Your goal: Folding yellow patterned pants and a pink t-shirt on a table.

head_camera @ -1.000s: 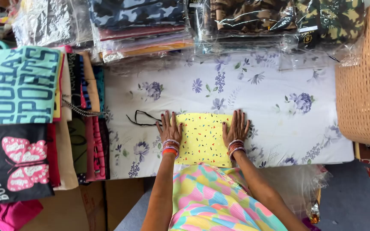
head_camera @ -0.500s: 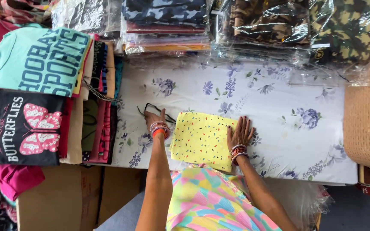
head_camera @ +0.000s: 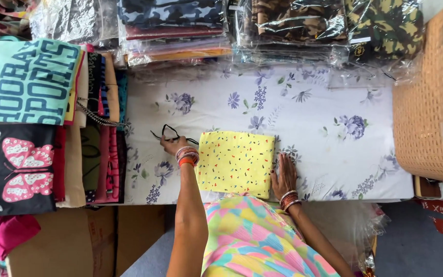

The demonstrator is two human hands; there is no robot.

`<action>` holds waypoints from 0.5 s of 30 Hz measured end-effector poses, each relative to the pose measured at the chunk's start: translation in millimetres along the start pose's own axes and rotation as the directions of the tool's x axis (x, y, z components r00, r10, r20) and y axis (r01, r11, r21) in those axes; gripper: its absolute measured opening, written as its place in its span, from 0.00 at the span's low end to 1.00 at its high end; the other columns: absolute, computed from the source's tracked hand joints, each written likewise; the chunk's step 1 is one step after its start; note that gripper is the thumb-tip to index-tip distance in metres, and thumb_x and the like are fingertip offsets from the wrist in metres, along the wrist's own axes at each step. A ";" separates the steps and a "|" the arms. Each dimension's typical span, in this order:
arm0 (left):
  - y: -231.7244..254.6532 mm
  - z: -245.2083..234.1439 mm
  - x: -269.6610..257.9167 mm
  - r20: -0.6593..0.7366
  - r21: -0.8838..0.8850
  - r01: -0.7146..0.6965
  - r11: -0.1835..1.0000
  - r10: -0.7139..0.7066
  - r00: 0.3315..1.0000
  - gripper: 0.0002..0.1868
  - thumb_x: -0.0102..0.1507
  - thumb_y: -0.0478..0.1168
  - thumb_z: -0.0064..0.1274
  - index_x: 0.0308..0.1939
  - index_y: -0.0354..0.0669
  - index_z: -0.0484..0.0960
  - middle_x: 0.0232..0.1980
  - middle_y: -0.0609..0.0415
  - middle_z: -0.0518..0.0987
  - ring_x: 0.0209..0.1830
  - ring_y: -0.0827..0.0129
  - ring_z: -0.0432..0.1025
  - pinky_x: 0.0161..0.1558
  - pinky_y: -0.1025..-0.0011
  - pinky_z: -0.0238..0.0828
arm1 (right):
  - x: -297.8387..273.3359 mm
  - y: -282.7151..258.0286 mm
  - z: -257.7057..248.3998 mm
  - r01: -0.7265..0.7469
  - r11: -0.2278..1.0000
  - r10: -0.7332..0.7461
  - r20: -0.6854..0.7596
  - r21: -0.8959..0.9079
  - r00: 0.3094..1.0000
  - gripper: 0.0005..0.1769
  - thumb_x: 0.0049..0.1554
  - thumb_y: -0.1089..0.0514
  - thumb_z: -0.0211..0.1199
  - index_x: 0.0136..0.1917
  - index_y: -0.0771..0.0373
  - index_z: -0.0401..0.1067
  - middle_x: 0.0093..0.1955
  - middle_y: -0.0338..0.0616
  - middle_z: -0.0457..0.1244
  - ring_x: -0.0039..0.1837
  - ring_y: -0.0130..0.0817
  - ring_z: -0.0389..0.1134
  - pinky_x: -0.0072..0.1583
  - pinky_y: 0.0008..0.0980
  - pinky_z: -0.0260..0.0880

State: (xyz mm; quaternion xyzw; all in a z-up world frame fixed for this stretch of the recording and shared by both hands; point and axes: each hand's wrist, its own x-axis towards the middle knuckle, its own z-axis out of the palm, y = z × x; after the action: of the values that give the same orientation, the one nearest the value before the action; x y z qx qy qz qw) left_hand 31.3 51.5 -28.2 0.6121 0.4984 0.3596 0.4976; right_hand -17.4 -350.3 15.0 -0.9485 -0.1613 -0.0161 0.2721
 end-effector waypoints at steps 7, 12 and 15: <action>-20.2 -19.1 -6.3 0.614 -0.542 0.567 0.621 -0.168 0.771 0.31 0.59 0.21 0.54 0.65 0.44 0.70 0.50 0.47 0.79 0.43 0.63 0.74 0.43 0.70 0.77 | 1.0 1.4 9.7 -0.003 0.999 0.001 -0.037 -0.041 0.999 0.37 0.67 0.43 0.44 0.83 0.59 0.45 0.84 0.52 0.45 0.84 0.50 0.42 0.79 0.52 0.38; 46.0 -36.6 -85.4 0.970 -0.243 -0.368 0.898 0.216 -0.112 0.30 0.54 0.21 0.54 0.58 0.46 0.78 0.56 0.52 0.81 0.54 0.63 0.77 0.55 0.64 0.76 | -0.6 2.6 10.5 -0.013 0.998 0.010 -0.045 -0.066 0.999 0.36 0.67 0.44 0.43 0.83 0.59 0.47 0.84 0.52 0.47 0.84 0.50 0.43 0.79 0.52 0.39; 43.4 -40.5 -100.3 0.973 0.022 -0.925 0.379 0.203 0.107 0.24 0.58 0.27 0.50 0.54 0.57 0.82 0.59 0.54 0.80 0.59 0.55 0.73 0.62 0.54 0.66 | 2.9 1.7 9.8 -0.003 0.997 -0.001 -0.054 -0.074 0.999 0.36 0.67 0.44 0.43 0.83 0.60 0.48 0.84 0.52 0.47 0.84 0.50 0.43 0.79 0.52 0.39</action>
State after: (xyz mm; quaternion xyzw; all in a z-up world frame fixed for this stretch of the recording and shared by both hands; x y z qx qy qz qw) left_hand -20.3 -35.8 29.4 0.9749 -0.0646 -0.0389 0.2093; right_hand -14.6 -345.7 6.1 -0.9572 -0.1527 -0.0477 0.2411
